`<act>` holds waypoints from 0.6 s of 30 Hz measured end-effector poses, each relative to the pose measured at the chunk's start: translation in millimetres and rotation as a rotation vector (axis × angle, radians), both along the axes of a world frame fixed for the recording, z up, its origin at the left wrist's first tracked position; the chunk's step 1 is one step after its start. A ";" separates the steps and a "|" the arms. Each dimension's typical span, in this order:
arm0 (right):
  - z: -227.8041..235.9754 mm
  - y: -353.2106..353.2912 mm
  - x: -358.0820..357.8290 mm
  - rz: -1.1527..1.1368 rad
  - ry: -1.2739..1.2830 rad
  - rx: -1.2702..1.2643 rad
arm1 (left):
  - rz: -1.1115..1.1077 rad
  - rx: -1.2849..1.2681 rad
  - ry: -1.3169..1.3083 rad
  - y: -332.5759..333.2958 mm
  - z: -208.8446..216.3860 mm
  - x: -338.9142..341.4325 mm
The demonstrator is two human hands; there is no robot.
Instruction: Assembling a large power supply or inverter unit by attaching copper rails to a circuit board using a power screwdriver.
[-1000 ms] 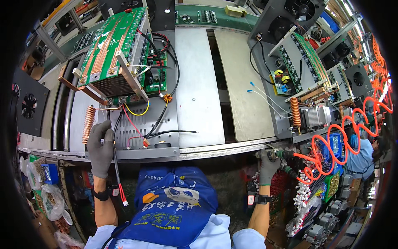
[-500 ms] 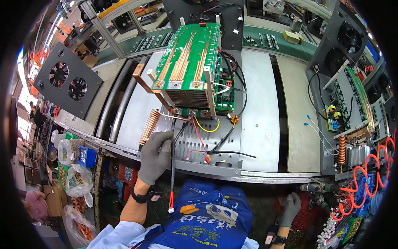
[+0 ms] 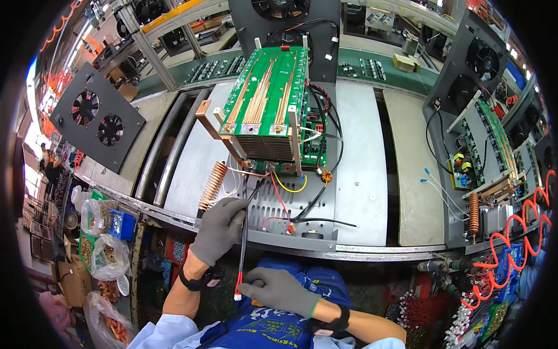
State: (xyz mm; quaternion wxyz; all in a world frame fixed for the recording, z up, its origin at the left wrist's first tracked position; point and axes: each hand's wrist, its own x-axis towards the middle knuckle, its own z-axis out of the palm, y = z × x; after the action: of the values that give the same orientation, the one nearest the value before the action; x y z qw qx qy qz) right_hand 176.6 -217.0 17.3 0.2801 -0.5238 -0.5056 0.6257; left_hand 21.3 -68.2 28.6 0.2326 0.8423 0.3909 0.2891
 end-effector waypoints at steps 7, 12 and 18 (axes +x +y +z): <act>46.7 16.3 44.3 -0.131 0.185 -0.051 | -0.159 0.051 0.130 10.5 2.8 -5.9; 32.2 67.0 78.7 -0.329 -0.589 0.440 | -0.265 -0.062 0.120 19.0 0.8 3.5; 38.1 100.3 84.6 -0.251 -0.415 0.265 | -0.287 -0.266 0.079 30.2 -14.0 25.1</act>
State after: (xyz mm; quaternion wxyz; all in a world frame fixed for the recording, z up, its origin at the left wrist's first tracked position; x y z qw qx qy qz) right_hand 261.1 -116.7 55.5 0.3119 -0.6581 -0.5610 0.3937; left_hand 46.4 -38.1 14.6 0.3652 0.8619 0.3104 0.1657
